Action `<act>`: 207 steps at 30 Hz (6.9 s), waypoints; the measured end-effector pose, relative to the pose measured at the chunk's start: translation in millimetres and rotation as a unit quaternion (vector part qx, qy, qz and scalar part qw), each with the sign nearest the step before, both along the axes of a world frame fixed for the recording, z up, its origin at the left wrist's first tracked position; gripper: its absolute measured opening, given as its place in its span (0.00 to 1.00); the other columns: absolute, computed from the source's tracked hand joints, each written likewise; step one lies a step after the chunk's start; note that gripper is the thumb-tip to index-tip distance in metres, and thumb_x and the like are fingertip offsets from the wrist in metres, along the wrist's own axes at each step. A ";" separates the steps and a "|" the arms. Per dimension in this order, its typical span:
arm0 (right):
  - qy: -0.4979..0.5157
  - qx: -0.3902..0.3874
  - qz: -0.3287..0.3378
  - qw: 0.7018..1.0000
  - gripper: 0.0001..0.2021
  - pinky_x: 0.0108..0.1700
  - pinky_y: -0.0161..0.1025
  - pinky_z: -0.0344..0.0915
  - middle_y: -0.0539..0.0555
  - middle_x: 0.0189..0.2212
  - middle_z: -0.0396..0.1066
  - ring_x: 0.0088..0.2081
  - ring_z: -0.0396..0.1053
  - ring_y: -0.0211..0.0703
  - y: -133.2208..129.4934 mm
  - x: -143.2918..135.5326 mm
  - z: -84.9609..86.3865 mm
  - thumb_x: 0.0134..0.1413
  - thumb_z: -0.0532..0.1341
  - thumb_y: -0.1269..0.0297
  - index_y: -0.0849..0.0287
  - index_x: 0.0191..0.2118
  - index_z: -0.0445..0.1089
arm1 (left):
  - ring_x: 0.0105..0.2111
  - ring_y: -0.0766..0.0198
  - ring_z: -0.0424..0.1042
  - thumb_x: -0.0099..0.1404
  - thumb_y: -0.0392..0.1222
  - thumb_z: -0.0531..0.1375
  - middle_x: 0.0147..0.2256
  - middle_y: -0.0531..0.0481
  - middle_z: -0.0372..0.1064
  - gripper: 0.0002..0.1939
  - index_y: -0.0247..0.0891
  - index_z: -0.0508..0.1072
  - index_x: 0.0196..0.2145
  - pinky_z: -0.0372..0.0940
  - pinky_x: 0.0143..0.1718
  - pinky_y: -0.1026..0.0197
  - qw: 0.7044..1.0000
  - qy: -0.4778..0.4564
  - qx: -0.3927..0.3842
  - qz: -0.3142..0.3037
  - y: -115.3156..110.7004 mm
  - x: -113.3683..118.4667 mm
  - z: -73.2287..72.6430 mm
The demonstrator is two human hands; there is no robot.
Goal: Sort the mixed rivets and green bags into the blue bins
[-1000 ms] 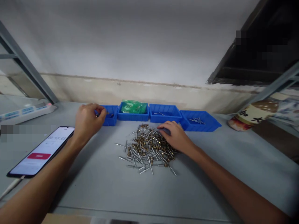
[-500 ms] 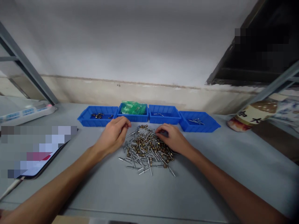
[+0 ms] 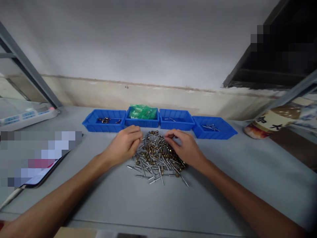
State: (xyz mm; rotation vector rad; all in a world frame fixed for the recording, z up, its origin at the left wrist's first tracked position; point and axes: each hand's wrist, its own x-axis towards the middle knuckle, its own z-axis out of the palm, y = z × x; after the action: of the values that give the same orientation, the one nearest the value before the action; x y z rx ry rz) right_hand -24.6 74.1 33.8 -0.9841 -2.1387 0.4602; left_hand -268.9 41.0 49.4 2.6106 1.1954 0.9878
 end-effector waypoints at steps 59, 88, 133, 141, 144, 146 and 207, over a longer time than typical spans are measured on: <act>-0.016 0.139 0.021 0.990 0.10 0.39 0.45 0.66 0.51 0.28 0.76 0.32 0.70 0.44 -11.0 3.4 24.1 0.60 0.58 0.65 0.53 0.31 0.75 | 0.37 0.62 0.68 0.69 0.39 0.57 0.35 0.51 0.69 0.04 0.38 0.71 0.40 0.64 0.40 0.58 0.993 -0.061 -0.100 -0.020 -12.0 21.6 -2.9; -0.194 0.044 -0.258 0.945 0.16 0.34 0.41 0.64 0.55 0.29 0.78 0.30 0.74 0.48 50.7 86.6 26.0 0.60 0.56 0.56 0.58 0.37 0.78 | 0.49 0.56 0.68 0.70 0.35 0.52 0.49 0.47 0.70 0.11 0.41 0.71 0.46 0.62 0.52 0.47 0.992 0.076 -0.099 0.027 4.6 3.6 -23.6; -0.035 0.111 0.102 0.988 0.05 0.43 0.43 0.66 0.53 0.34 0.77 0.37 0.69 0.42 -20.5 -6.4 7.4 0.60 0.59 0.69 0.59 0.38 0.73 | 0.35 0.68 0.70 0.66 0.31 0.58 0.37 0.51 0.72 0.08 0.37 0.72 0.42 0.67 0.38 0.65 0.979 -0.173 -0.105 -0.028 -13.4 26.9 -8.9; 0.000 0.072 0.098 0.993 0.04 0.40 0.42 0.65 0.52 0.32 0.76 0.35 0.69 0.41 -21.3 -7.8 4.9 0.60 0.61 0.69 0.60 0.35 0.74 | 0.38 0.67 0.70 0.66 0.30 0.58 0.38 0.51 0.72 0.07 0.38 0.71 0.42 0.66 0.40 0.65 0.983 -0.157 -0.084 -0.048 -17.2 27.6 -8.4; 0.008 0.069 0.101 0.992 0.04 0.39 0.41 0.66 0.52 0.30 0.76 0.35 0.69 0.41 -21.5 -8.2 5.0 0.59 0.61 0.69 0.60 0.34 0.74 | 0.38 0.66 0.70 0.67 0.30 0.58 0.38 0.50 0.72 0.08 0.38 0.71 0.42 0.66 0.39 0.64 0.983 -0.156 -0.077 -0.053 -17.5 28.1 -7.2; 0.012 0.070 0.099 0.992 0.04 0.38 0.41 0.66 0.52 0.30 0.76 0.34 0.69 0.41 -21.6 -8.2 6.1 0.58 0.61 0.70 0.60 0.34 0.74 | 0.37 0.66 0.70 0.66 0.31 0.58 0.38 0.50 0.71 0.07 0.38 0.71 0.42 0.66 0.39 0.64 0.984 -0.157 -0.067 -0.046 -16.2 27.4 -6.7; -0.002 -0.085 0.081 0.993 0.08 0.34 0.36 0.64 0.49 0.31 0.76 0.31 0.71 0.38 -26.5 -12.5 10.9 0.61 0.58 0.64 0.55 0.38 0.76 | 0.33 0.66 0.70 0.63 0.31 0.59 0.32 0.52 0.71 0.04 0.38 0.69 0.34 0.67 0.35 0.62 0.984 -0.168 -0.051 -0.037 -15.8 23.0 -1.3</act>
State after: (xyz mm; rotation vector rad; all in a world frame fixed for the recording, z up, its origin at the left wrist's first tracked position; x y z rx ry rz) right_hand -37.1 47.6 44.8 -0.9070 -2.2209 0.7308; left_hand -245.9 25.2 48.1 2.2741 1.0279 1.2538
